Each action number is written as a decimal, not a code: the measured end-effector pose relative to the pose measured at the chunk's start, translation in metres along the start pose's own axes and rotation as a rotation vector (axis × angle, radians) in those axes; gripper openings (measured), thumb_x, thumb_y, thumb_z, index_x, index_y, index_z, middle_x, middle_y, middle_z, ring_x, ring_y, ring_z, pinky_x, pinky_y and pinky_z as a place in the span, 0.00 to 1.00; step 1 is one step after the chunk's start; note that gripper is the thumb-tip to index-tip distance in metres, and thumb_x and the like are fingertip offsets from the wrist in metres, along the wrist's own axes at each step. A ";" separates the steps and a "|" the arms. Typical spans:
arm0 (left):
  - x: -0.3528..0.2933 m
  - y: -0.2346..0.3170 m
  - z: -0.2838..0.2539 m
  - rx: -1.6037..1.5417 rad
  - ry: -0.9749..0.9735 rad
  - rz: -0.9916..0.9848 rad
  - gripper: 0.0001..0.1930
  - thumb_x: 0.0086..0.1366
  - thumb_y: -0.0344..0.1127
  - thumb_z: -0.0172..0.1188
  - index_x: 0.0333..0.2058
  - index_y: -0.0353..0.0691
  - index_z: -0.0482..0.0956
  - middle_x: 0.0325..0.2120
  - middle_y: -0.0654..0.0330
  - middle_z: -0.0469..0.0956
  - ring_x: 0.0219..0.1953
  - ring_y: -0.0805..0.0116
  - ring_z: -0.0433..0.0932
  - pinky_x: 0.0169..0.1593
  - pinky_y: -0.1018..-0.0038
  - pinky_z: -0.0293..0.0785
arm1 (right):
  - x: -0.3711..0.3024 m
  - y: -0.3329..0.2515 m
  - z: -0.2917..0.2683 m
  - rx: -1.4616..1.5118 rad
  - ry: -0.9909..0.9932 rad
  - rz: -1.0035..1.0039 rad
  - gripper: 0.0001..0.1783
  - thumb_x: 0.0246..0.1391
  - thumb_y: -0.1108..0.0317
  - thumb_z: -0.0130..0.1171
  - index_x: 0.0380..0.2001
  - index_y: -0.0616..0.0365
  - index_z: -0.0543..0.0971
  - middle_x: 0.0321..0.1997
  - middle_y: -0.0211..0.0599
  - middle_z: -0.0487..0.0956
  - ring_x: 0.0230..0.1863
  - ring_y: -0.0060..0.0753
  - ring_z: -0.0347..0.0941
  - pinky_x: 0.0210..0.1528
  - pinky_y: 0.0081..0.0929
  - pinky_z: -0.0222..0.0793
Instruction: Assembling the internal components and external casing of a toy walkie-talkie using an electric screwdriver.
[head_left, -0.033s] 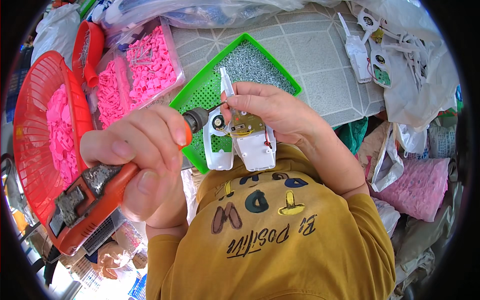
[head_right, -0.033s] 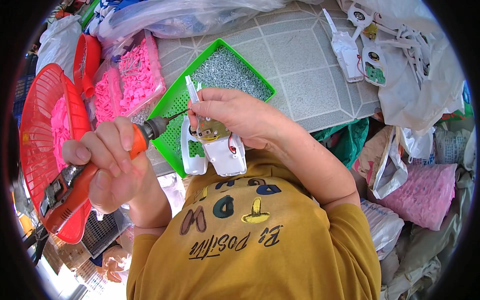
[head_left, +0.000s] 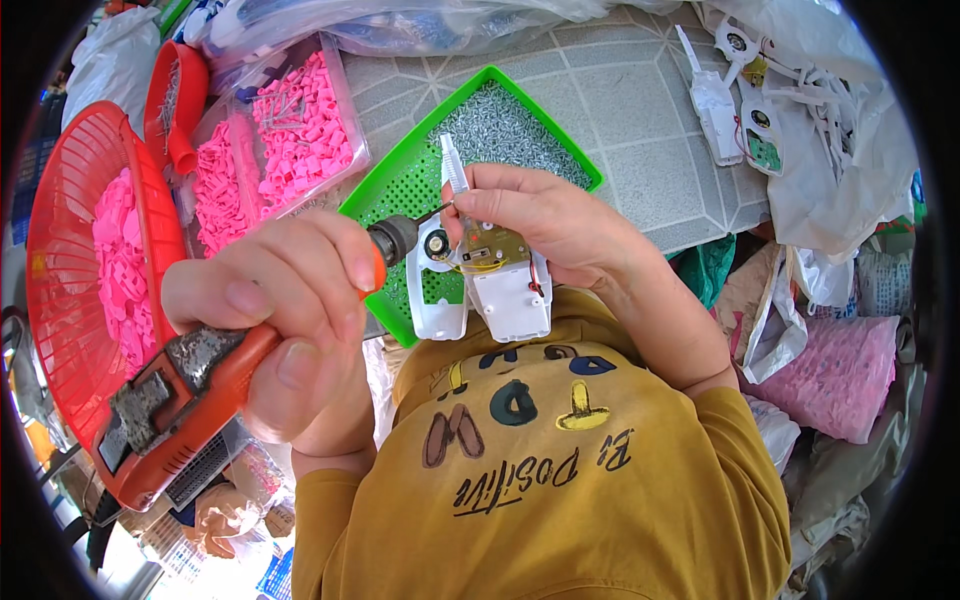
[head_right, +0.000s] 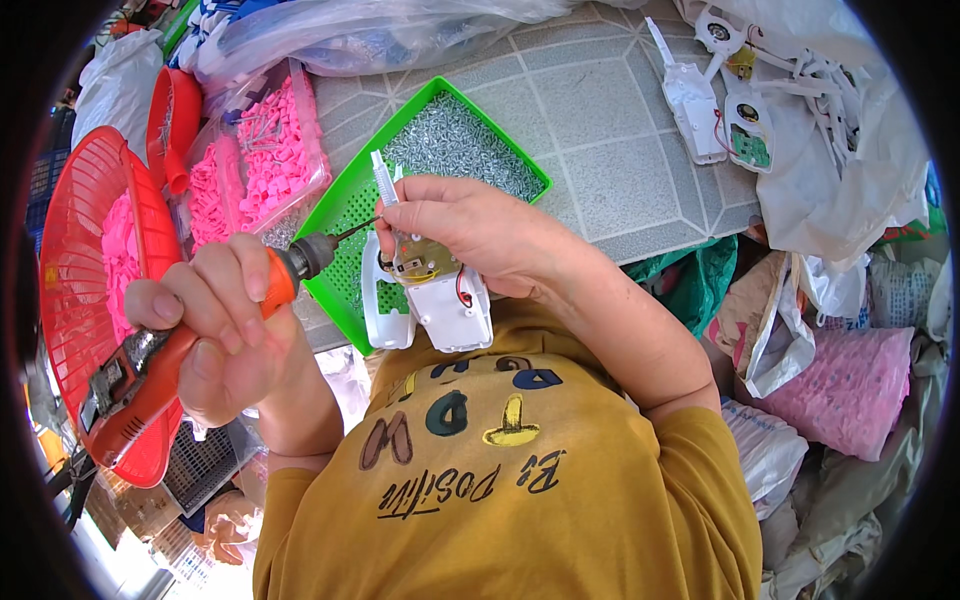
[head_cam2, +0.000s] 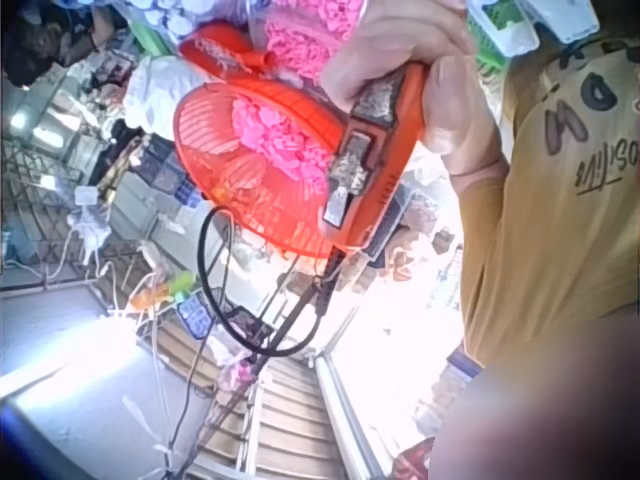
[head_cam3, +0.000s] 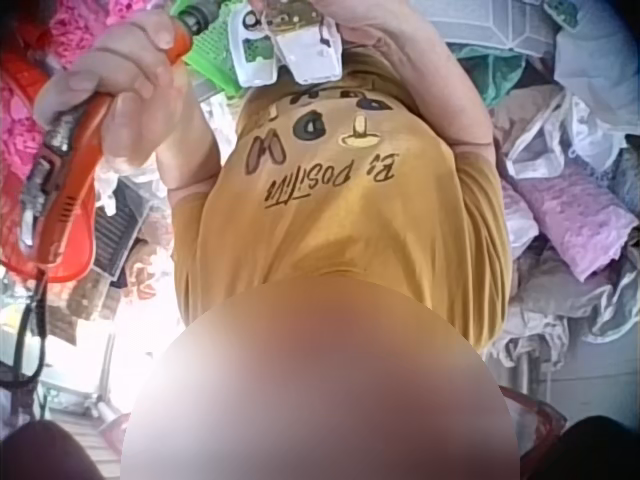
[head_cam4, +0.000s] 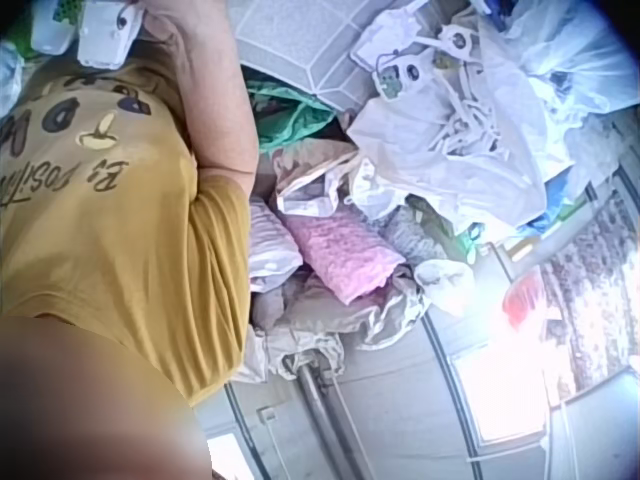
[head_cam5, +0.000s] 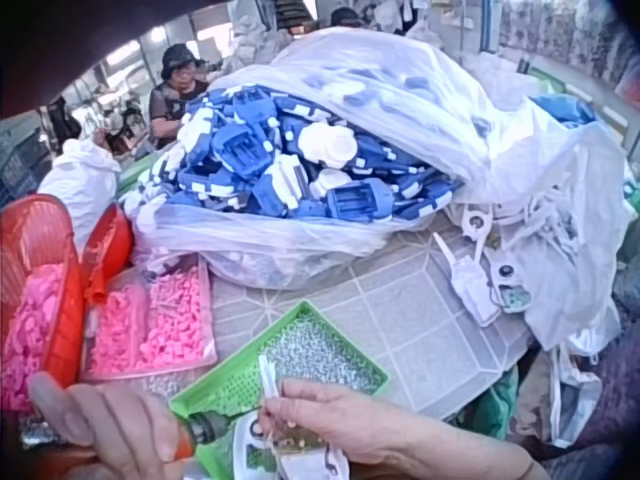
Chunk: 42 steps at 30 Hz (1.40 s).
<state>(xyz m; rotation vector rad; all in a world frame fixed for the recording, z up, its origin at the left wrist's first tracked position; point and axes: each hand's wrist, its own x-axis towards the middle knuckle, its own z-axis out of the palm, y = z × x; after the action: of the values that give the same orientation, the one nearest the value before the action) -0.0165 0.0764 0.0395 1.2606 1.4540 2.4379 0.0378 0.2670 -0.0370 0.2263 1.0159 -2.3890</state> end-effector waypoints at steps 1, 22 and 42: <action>0.000 0.000 0.000 -0.001 0.000 0.000 0.16 0.59 0.32 0.62 0.43 0.44 0.67 0.17 0.65 0.66 0.19 0.70 0.68 0.32 0.65 0.68 | 0.000 0.000 0.000 -0.001 0.001 0.000 0.09 0.66 0.63 0.52 0.40 0.57 0.75 0.36 0.28 0.76 0.39 0.21 0.73 0.42 0.22 0.72; 0.002 0.008 -0.004 0.006 -0.261 -0.013 0.19 0.57 0.21 0.62 0.46 0.38 0.67 0.20 0.60 0.73 0.21 0.64 0.74 0.32 0.61 0.73 | -0.002 -0.005 0.010 -0.006 0.161 0.020 0.12 0.66 0.60 0.52 0.36 0.59 0.77 0.35 0.32 0.77 0.36 0.21 0.75 0.40 0.21 0.73; -0.005 -0.001 0.009 0.071 -0.149 -0.050 0.14 0.58 0.32 0.59 0.41 0.43 0.66 0.18 0.67 0.66 0.20 0.74 0.68 0.34 0.69 0.65 | -0.001 -0.002 0.010 -0.020 0.183 -0.009 0.13 0.66 0.60 0.52 0.36 0.59 0.77 0.34 0.32 0.77 0.35 0.22 0.74 0.38 0.21 0.73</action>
<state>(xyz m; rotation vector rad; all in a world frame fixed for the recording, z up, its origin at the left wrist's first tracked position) -0.0078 0.0817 0.0379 1.3690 1.5244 2.2270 0.0383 0.2612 -0.0288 0.4410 1.1236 -2.3990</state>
